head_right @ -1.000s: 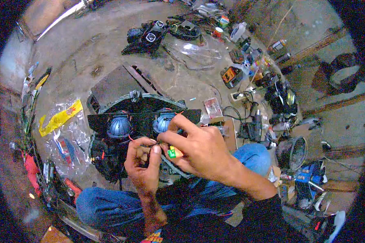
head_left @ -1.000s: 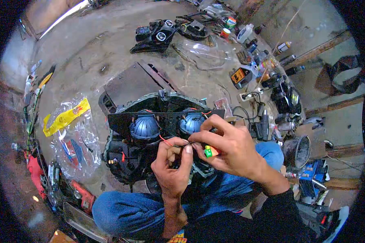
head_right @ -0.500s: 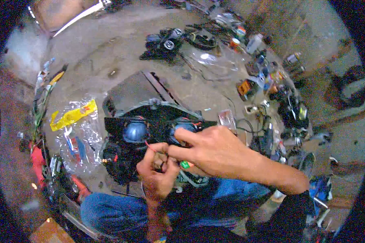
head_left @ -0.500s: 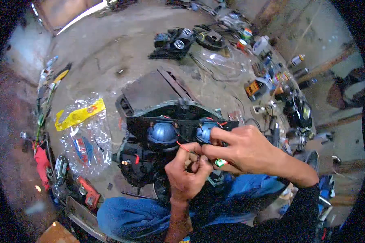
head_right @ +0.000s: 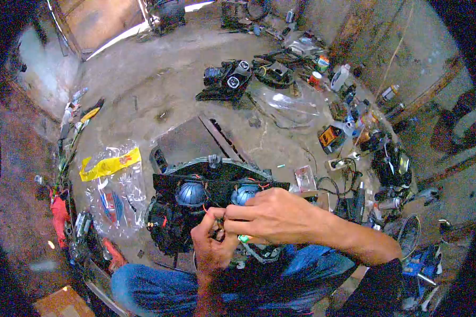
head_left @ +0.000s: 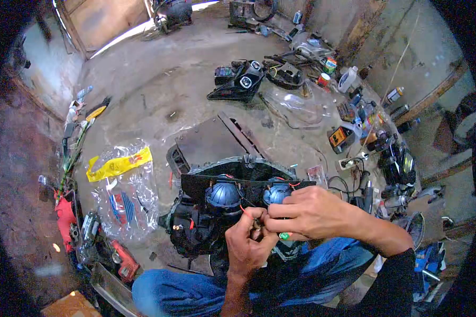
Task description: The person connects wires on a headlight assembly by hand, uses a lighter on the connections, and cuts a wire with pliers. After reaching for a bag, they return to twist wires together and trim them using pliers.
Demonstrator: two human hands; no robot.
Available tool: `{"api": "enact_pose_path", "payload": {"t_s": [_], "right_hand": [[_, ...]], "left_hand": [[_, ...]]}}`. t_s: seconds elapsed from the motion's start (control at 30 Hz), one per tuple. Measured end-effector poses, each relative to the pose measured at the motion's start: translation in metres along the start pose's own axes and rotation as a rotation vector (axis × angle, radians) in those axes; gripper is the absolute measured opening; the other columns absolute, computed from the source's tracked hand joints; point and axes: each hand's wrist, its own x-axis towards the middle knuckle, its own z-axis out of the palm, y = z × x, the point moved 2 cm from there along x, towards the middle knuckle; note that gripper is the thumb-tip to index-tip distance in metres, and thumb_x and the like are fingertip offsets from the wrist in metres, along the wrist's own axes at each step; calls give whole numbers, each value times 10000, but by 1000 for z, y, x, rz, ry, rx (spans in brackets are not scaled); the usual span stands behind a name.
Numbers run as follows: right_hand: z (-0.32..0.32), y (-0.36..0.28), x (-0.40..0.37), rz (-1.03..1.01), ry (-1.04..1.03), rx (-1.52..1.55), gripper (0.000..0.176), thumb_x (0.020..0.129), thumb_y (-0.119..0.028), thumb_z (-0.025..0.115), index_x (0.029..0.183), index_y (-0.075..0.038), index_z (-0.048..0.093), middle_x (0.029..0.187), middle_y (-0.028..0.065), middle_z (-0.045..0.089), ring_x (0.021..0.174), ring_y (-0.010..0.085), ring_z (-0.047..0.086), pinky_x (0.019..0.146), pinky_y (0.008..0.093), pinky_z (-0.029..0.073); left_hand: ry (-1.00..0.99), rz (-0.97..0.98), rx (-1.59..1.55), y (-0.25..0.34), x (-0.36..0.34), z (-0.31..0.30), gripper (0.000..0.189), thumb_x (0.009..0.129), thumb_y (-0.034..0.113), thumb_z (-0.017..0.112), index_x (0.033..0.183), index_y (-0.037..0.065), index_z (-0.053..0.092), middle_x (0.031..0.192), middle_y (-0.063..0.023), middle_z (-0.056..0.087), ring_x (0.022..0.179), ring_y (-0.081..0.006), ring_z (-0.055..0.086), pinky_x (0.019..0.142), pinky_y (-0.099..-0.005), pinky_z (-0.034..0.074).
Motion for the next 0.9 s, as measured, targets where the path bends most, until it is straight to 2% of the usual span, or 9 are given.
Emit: {"api": "enact_pose_path", "payload": {"t_s": [0.13, 0.33, 0.43, 0.57, 0.6, 0.7, 0.77, 0.83, 0.9], "right_hand": [[-5, 0, 4, 1, -48, 24, 211, 886, -244, 610, 1051, -138, 531, 978, 17, 518, 783, 171, 645, 655, 337, 572], [-8, 3, 8, -42, -78, 48, 268, 894, -228, 606, 1145, -154, 551, 1024, 27, 515, 805, 194, 658, 655, 355, 581], [-8, 5, 9, -37, -98, 83, 292, 889, -225, 615, 1169, -159, 563, 1029, 25, 526, 800, 211, 666, 639, 360, 584], [-7, 8, 9, -13, -37, 234, 301, 865, -241, 649, 1139, -137, 581, 998, 56, 540, 773, 283, 659, 636, 419, 570], [-9, 8, 8, 51, -55, 246, 308, 856, -241, 665, 1132, -133, 579, 994, 62, 544, 775, 293, 657, 633, 427, 562], [-16, 11, 1, 213, -70, 278, 327, 834, -235, 706, 1112, -121, 576, 978, 76, 556, 777, 319, 653, 623, 442, 541], [-14, 14, -7, 292, -26, 315, 335, 824, -225, 724, 1104, -113, 577, 960, 81, 564, 776, 327, 654, 617, 442, 532], [-10, 15, -12, 322, 112, 370, 243, 843, -190, 737, 1023, -86, 611, 910, 79, 592, 741, 330, 646, 613, 424, 521], [-10, 13, -14, 357, 221, 436, 193, 856, -183, 742, 964, -72, 626, 866, 86, 598, 722, 327, 639, 612, 414, 514]], "left_hand": [[-34, -17, -12, -6, -1, -2, 261, 778, 43, 766, 991, 47, 615, 682, 28, 530, 607, -35, 455, 548, -222, 416], [-75, -8, -52, 3, 1, -5, 267, 808, 70, 764, 1023, 29, 612, 738, -11, 591, 638, -52, 503, 566, -237, 439], [-74, 48, 40, 11, 3, -7, 264, 822, 83, 763, 1028, 19, 612, 734, -17, 593, 641, -57, 513, 569, -247, 448], [-27, 72, -6, -2, 1, -3, 242, 844, 85, 755, 1035, 38, 615, 695, -13, 547, 617, -49, 490, 543, -249, 418], [-39, 0, -22, 0, 0, -4, 234, 853, 76, 740, 1049, 47, 615, 727, 9, 549, 643, -37, 489, 561, -227, 413], [26, -12, -210, -2, -8, -4, 295, 859, 62, 724, 1126, 48, 598, 802, 36, 559, 692, -27, 489, 611, -202, 416], [184, 25, -339, 0, -16, -5, 439, 881, 88, 690, 1279, 29, 515, 894, -4, 561, 731, -49, 501, 688, -181, 429], [265, -12, -351, -3, -34, -10, 452, 900, 148, 681, 1289, 14, 494, 898, -39, 561, 680, -63, 504, 651, -189, 438], [368, -73, -577, -2, -56, -6, 481, 908, 182, 676, 1308, 7, 473, 884, -47, 569, 637, -64, 496, 614, -199, 440]]}}
